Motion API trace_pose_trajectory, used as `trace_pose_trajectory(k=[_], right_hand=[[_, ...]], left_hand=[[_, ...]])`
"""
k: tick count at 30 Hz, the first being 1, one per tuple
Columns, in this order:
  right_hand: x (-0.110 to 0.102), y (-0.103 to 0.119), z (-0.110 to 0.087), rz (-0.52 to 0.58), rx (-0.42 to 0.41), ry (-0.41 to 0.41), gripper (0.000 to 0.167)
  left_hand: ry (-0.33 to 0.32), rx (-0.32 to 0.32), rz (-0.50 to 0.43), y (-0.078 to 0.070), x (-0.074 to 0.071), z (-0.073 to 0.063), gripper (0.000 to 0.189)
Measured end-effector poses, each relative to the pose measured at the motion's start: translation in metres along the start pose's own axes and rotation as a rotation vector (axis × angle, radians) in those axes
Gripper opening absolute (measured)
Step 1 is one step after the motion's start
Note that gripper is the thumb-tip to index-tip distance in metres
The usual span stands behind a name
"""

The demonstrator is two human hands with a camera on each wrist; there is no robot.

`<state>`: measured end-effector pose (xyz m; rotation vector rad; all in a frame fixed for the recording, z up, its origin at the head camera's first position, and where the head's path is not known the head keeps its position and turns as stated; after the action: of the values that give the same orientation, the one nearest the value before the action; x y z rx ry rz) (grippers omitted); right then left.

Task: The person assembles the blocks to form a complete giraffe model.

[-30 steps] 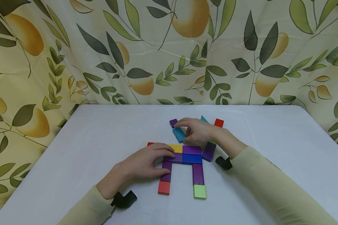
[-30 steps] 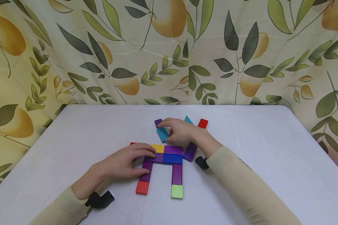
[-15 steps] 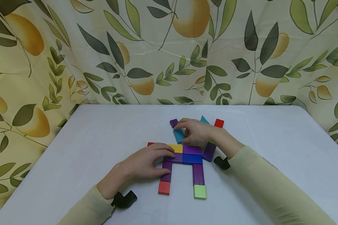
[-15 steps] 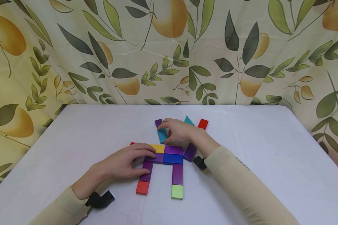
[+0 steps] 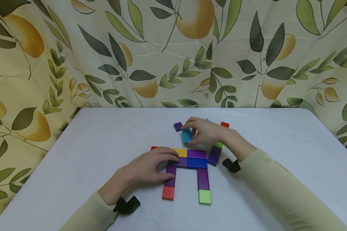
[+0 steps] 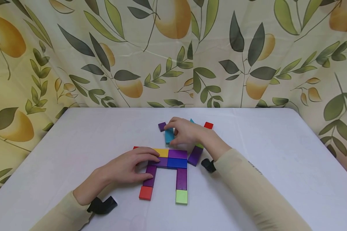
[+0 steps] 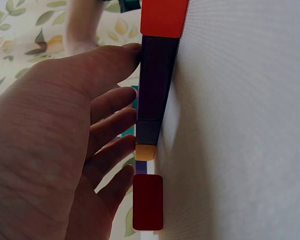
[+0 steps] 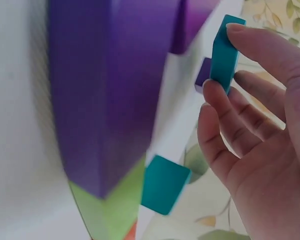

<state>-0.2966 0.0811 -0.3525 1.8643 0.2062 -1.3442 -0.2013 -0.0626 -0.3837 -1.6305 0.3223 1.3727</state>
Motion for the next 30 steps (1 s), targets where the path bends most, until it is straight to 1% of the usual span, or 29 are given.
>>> trace_pose_trajectory(k=[4,11,14,20,25,30], right_hand=[[-0.012,-0.001,-0.004,-0.021,0.009,-0.027,0.059],[-0.041,-0.012,-0.019,-0.034,0.082,-0.088,0.058],[-0.055,-0.020,-0.027,-0.021,0.116,-0.114,0.059],[-0.078,-0.041,-0.043,0.022,0.215,-0.154,0.063],[-0.089,-0.060,-0.053,0.011,0.240,-0.190,0.063],[-0.090,-0.082,-0.060,0.001,0.282,-0.209,0.061]], left_hand=[[0.005,-0.008,-0.001,0.001,0.000,0.000,0.043],[0.014,-0.035,-0.008,0.001,0.000,0.001,0.044],[0.014,-0.035,-0.009,0.000,0.000,0.001,0.044],[0.009,-0.025,-0.004,0.000,0.000,0.001,0.043],[0.008,-0.025,-0.003,-0.001,0.000,0.000,0.043],[0.008,-0.020,-0.008,-0.001,0.001,0.000,0.043]])
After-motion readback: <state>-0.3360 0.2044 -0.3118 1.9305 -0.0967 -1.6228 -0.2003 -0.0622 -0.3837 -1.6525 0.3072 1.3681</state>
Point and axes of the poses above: each hand's wrist, its own z-axis towards the middle knuckle, its own x-axis out of the palm, y = z × x, the point moved 8 cm from there along z, towards the middle knuckle, and after that the axes turned 3 degrees about x, right-handed, at the moved point
